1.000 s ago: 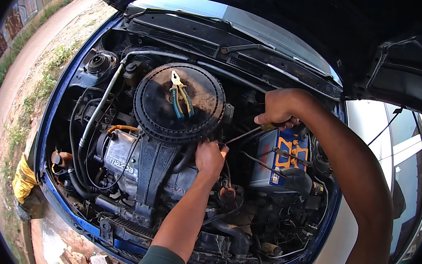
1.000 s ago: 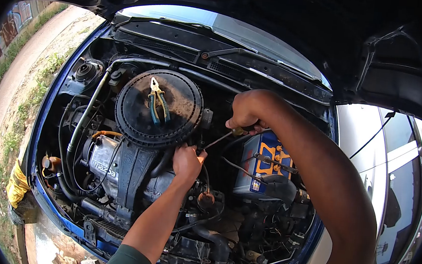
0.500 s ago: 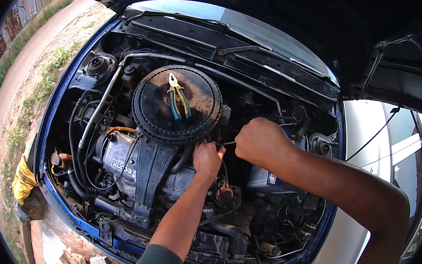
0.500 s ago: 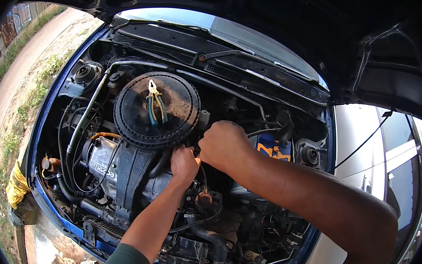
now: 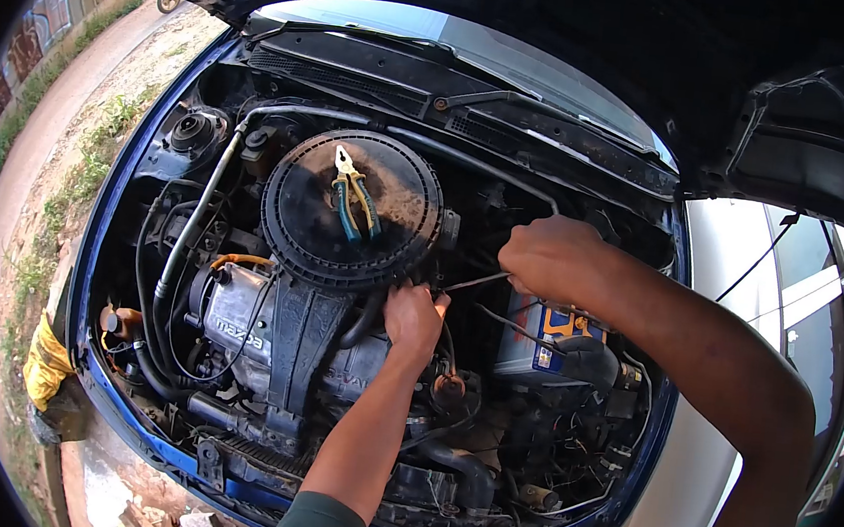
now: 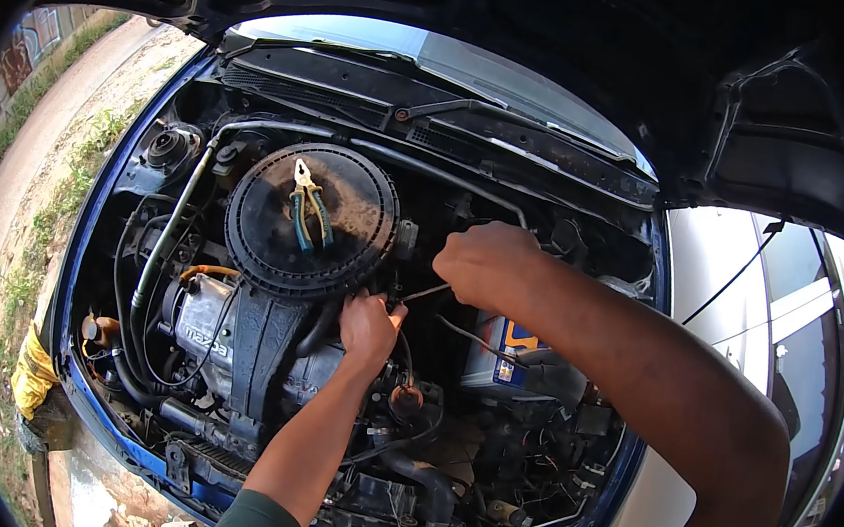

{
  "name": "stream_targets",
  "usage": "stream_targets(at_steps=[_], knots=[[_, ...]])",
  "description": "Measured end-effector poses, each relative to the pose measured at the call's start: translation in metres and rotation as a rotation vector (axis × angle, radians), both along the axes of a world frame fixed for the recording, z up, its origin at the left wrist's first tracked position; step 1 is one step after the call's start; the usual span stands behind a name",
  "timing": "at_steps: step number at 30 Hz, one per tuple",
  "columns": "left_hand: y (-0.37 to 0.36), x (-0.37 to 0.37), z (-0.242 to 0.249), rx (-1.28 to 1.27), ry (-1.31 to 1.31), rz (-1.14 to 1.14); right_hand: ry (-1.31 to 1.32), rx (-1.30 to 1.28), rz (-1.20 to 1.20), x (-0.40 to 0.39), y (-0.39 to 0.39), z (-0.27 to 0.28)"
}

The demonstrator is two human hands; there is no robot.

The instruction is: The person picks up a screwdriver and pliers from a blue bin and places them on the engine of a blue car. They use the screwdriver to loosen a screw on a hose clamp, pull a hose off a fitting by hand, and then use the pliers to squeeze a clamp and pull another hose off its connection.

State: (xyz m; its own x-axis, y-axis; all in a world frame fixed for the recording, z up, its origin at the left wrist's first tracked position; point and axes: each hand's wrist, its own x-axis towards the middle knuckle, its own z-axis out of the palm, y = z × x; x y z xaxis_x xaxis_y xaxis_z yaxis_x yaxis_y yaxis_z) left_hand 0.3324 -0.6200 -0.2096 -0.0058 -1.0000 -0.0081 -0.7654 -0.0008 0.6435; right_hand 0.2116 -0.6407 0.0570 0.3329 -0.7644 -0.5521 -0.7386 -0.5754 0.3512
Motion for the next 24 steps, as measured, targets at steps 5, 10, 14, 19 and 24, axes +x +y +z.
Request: stream_targets(at_steps=[5, 10, 14, 19, 24], knots=[[-0.001, -0.001, -0.004, -0.054, -0.013, 0.013, -0.119, 0.084, -0.220, -0.011, 0.000, 0.002], [-0.001, -0.001, 0.001, -0.034, 0.012, 0.011, -0.119, 0.029, -0.210, -0.009, 0.009, 0.008], [-0.001, -0.002, 0.000, -0.069, -0.019, 0.024, -0.303, -0.078, -0.404, -0.029, 0.008, 0.037], [-0.003, -0.006, -0.002, -0.054, 0.013, 0.052, -0.581, -0.153, -0.545, -0.039, -0.006, 0.025], [-0.003, -0.006, -0.004, -0.077, -0.025, 0.032, -0.767, -0.248, -0.455, -0.017, -0.036, -0.024]])
